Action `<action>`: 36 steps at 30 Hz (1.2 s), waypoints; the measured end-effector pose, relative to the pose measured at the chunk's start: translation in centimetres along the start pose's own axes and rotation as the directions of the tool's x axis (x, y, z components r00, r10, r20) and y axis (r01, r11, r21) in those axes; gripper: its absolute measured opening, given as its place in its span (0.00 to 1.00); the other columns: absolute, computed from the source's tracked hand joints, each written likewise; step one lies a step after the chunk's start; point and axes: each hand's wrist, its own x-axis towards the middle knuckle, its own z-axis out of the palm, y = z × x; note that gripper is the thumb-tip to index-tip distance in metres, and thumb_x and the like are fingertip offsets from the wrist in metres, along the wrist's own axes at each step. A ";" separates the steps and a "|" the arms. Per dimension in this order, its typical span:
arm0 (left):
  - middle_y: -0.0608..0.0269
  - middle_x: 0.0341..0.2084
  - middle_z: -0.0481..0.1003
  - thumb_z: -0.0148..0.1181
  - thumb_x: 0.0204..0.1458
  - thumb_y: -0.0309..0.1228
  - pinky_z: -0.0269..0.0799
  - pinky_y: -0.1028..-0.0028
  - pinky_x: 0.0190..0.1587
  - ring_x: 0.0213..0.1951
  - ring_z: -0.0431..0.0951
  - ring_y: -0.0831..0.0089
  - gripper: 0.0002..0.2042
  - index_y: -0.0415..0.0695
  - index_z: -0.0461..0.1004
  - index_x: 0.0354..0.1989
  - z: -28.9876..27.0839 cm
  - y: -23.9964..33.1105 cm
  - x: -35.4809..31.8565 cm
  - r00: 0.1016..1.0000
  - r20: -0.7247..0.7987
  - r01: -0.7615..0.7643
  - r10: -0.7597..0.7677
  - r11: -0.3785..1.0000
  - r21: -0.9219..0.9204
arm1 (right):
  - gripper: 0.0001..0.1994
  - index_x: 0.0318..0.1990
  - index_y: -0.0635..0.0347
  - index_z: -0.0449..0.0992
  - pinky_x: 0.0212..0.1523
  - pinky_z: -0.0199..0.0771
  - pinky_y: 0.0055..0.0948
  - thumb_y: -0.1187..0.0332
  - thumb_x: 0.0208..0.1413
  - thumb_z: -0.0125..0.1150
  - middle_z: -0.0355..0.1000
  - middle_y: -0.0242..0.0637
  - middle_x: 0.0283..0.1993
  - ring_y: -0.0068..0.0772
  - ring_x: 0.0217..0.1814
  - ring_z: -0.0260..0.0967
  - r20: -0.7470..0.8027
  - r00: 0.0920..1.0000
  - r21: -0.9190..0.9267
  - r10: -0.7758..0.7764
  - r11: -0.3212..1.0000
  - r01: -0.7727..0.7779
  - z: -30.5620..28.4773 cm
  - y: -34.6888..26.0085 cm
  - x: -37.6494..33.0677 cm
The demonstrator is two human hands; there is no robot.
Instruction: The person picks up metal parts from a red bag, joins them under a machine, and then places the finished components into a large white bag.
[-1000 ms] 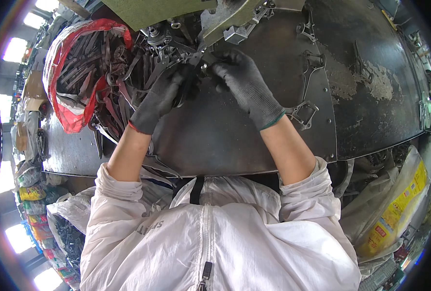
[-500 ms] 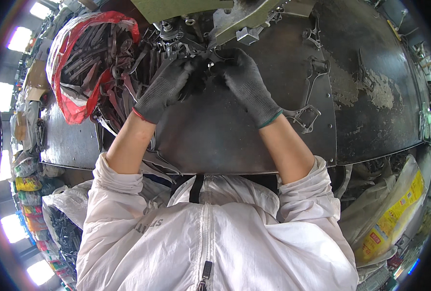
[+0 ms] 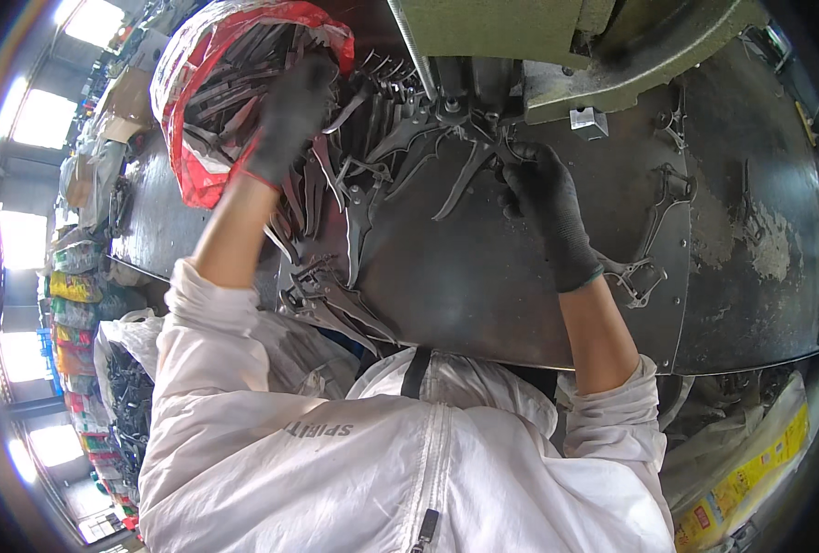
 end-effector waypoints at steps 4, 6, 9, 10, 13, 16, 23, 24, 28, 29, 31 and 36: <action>0.35 0.50 0.79 0.55 0.63 0.40 0.74 0.48 0.56 0.54 0.79 0.41 0.17 0.38 0.78 0.50 -2.1 -19.8 5.2 0.980 -0.177 -0.004 0.088 0.903 0.429 | 0.14 0.58 0.69 0.71 0.23 0.69 0.25 0.75 0.67 0.55 0.76 0.37 0.38 0.21 0.25 0.69 0.051 0.998 0.106 -0.023 0.994 0.018 1.1 -0.1 0.0; 0.35 0.55 0.76 0.58 0.62 0.41 0.73 0.49 0.59 0.57 0.77 0.41 0.22 0.37 0.74 0.56 -0.7 -22.1 5.8 0.994 -0.107 0.057 0.009 0.800 0.598 | 0.14 0.58 0.69 0.70 0.23 0.68 0.25 0.76 0.67 0.54 0.76 0.36 0.38 0.21 0.25 0.69 0.000 1.000 0.078 -0.007 0.997 0.007 0.4 0.2 -0.2; 0.39 0.59 0.74 0.63 0.60 0.45 0.73 0.49 0.60 0.59 0.76 0.42 0.27 0.42 0.71 0.62 -1.8 -28.2 4.7 0.931 -0.224 -0.057 0.289 0.719 0.693 | 0.15 0.59 0.69 0.70 0.23 0.67 0.25 0.77 0.67 0.54 0.75 0.37 0.38 0.21 0.25 0.68 0.070 0.995 0.208 -0.073 0.977 0.057 1.3 -0.3 -0.4; 0.40 0.60 0.73 0.64 0.60 0.44 0.73 0.49 0.60 0.59 0.76 0.43 0.26 0.44 0.72 0.62 0.7 -25.1 5.4 0.959 -0.134 -0.082 0.248 0.700 0.710 | 0.15 0.59 0.69 0.70 0.22 0.66 0.24 0.77 0.67 0.54 0.75 0.38 0.38 0.21 0.25 0.68 0.017 0.996 0.170 -0.088 0.982 0.084 0.6 -1.4 -0.8; 0.39 0.59 0.73 0.65 0.59 0.44 0.73 0.48 0.59 0.59 0.76 0.43 0.25 0.47 0.73 0.62 -1.3 -25.8 5.3 0.949 -0.089 -0.121 0.303 0.608 0.784 | 0.15 0.60 0.67 0.70 0.25 0.67 0.23 0.75 0.68 0.55 0.76 0.38 0.41 0.20 0.27 0.68 0.070 0.994 0.127 -0.079 0.989 0.070 0.7 -2.7 -2.0; 0.39 0.58 0.73 0.65 0.59 0.45 0.73 0.47 0.59 0.59 0.76 0.42 0.26 0.49 0.72 0.63 -0.7 -23.0 5.5 0.991 -0.063 -0.038 0.116 0.712 0.702 | 0.15 0.60 0.65 0.70 0.27 0.69 0.22 0.73 0.69 0.58 0.76 0.36 0.42 0.19 0.28 0.68 0.084 0.996 0.116 0.000 0.993 -0.009 -0.5 -1.2 -2.2; 0.39 0.58 0.73 0.66 0.58 0.44 0.71 0.47 0.61 0.61 0.75 0.41 0.29 0.50 0.69 0.68 -1.4 -20.8 4.6 0.998 -0.034 -0.015 0.054 0.719 0.695 | 0.15 0.58 0.68 0.71 0.25 0.73 0.26 0.74 0.67 0.57 0.74 0.37 0.34 0.23 0.27 0.71 0.037 0.998 0.132 0.041 0.990 -0.046 -1.1 0.5 -2.1; 0.39 0.59 0.73 0.65 0.59 0.44 0.70 0.48 0.62 0.61 0.75 0.42 0.30 0.49 0.68 0.68 -2.1 -20.3 4.0 0.982 -0.047 -0.097 0.182 0.705 0.702 | 0.15 0.58 0.68 0.71 0.25 0.73 0.26 0.74 0.67 0.57 0.74 0.37 0.34 0.23 0.27 0.71 0.017 0.999 0.136 0.040 0.990 -0.042 -1.0 0.6 -2.2; 0.41 0.63 0.73 0.63 0.63 0.43 0.65 0.49 0.66 0.65 0.72 0.43 0.28 0.45 0.69 0.68 -5.7 -18.3 3.5 0.972 -0.215 -0.080 0.095 0.994 0.077 | 0.15 0.60 0.64 0.70 0.24 0.73 0.30 0.75 0.67 0.56 0.72 0.35 0.32 0.26 0.25 0.70 0.017 1.000 0.153 -0.024 0.988 0.021 1.4 2.1 -1.7; 0.41 0.61 0.74 0.62 0.63 0.40 0.67 0.50 0.64 0.64 0.73 0.42 0.26 0.43 0.68 0.67 -3.5 -11.6 2.5 0.968 -0.202 -0.151 0.150 0.988 0.009 | 0.15 0.60 0.65 0.69 0.25 0.73 0.27 0.74 0.68 0.57 0.73 0.35 0.33 0.24 0.26 0.70 0.013 0.999 0.214 -0.032 0.976 0.029 0.4 2.5 -1.9; 0.42 0.59 0.76 0.59 0.64 0.33 0.71 0.53 0.61 0.61 0.75 0.43 0.23 0.40 0.68 0.66 -2.4 0.2 -3.1 0.935 -0.175 -0.316 0.308 0.949 -0.017 | 0.16 0.60 0.66 0.68 0.27 0.73 0.24 0.73 0.69 0.58 0.73 0.36 0.35 0.23 0.26 0.70 0.009 0.998 0.272 -0.056 0.961 0.052 0.4 2.1 -2.4; 0.41 0.48 0.78 0.58 0.64 0.27 0.75 0.54 0.52 0.52 0.80 0.45 0.13 0.38 0.74 0.55 0.7 13.9 -15.0 0.865 0.154 -0.340 0.478 0.783 -0.521 | 0.18 0.60 0.60 0.73 0.33 0.76 0.33 0.64 0.66 0.62 0.74 0.37 0.37 0.33 0.31 0.73 -0.246 0.941 0.144 -0.232 0.951 0.273 -4.0 4.4 -2.0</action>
